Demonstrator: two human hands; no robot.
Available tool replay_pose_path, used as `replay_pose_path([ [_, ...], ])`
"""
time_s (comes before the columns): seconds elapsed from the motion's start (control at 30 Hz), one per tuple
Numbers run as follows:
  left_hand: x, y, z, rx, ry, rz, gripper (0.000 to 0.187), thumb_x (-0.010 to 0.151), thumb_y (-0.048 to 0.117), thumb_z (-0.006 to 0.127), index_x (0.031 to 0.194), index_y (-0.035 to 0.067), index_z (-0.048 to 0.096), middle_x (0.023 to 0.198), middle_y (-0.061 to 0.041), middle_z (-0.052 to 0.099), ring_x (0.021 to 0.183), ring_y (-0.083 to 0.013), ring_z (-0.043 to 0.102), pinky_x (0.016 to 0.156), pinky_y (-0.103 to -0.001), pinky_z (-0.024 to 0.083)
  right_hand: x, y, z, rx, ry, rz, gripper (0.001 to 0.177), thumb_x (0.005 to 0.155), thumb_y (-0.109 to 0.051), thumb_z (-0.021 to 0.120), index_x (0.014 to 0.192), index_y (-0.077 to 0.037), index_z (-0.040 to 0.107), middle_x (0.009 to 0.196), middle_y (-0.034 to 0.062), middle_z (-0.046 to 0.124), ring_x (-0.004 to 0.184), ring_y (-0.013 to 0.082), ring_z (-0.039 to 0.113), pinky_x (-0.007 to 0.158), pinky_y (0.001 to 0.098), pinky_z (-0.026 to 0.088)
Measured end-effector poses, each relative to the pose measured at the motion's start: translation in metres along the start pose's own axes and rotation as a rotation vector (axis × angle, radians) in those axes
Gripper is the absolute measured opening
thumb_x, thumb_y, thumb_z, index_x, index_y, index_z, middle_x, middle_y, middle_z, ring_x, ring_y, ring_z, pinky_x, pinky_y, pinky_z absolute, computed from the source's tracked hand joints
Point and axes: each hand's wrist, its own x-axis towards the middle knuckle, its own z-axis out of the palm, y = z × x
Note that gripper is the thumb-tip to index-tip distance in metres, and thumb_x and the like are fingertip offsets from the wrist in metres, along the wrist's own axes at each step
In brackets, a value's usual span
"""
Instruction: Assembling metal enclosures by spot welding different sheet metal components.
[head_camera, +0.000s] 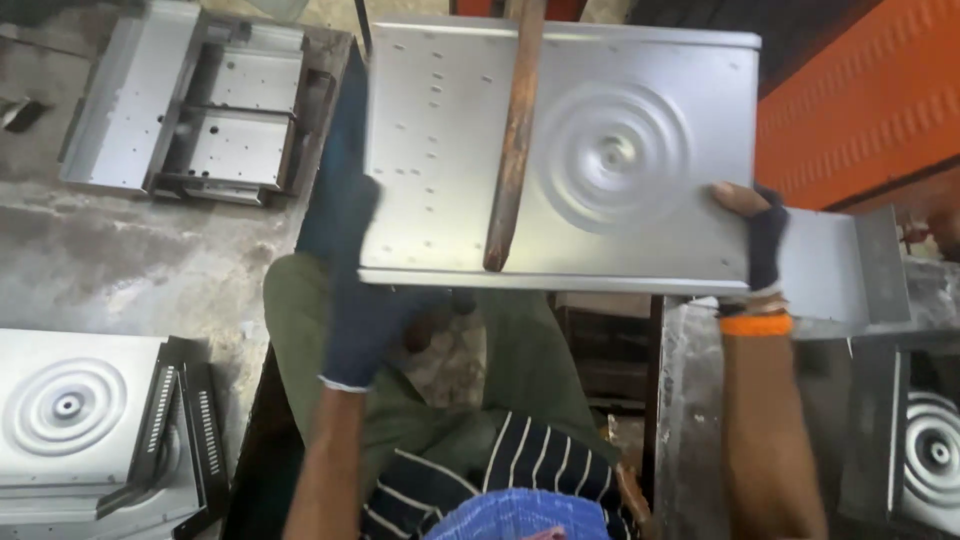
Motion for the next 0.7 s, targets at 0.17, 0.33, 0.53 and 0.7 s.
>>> replay_pose_path([
  [0.17,0.0,-0.011,-0.023,0.32,0.074,0.354,0.107,0.07,0.018,0.096,0.158,0.001,0.037,0.157,-0.017,0.047,0.14,-0.0261,0.054,0.113,-0.038,0.053,0.009,0.03,0.004,-0.128,0.042,-0.056,0.038,0.09,-0.023,0.068,0.117,0.004,0.07,0.096,0.0125,0.074,0.077,0.0211,0.073,0.074,0.0344,0.062],
  [0.33,0.005,0.014,-0.048,0.535,0.126,0.412,0.106,0.067,0.021,0.097,0.156,0.003,0.042,0.159,-0.015,0.049,0.141,-0.0273,0.055,0.115,-0.039,0.05,0.008,0.027,0.033,-0.097,0.048,-0.033,0.04,0.088,-0.022,0.072,0.114,0.008,0.067,0.096,0.018,0.073,0.079,0.0275,0.072,0.074,0.0377,0.062],
  [0.53,0.003,0.002,-0.075,0.424,0.095,0.422,0.103,0.073,0.025,0.094,0.16,0.004,0.042,0.163,-0.015,0.049,0.148,-0.0293,0.052,0.122,-0.041,0.049,-0.004,0.014,0.08,0.098,-0.038,0.167,0.052,0.082,-0.022,0.07,0.126,0.007,0.063,0.108,0.02,0.073,0.09,0.0278,0.075,0.079,0.0373,0.065],
  [0.7,0.007,0.001,-0.106,0.667,0.118,0.547,0.101,0.071,0.026,0.095,0.159,0.005,0.05,0.162,-0.014,0.048,0.152,-0.0288,0.047,0.132,-0.044,0.043,-0.009,0.035,0.102,0.005,-0.012,0.046,0.057,0.084,-0.017,0.07,0.134,0.008,0.06,0.113,0.0214,0.071,0.092,0.0294,0.073,0.081,0.0385,0.063],
])
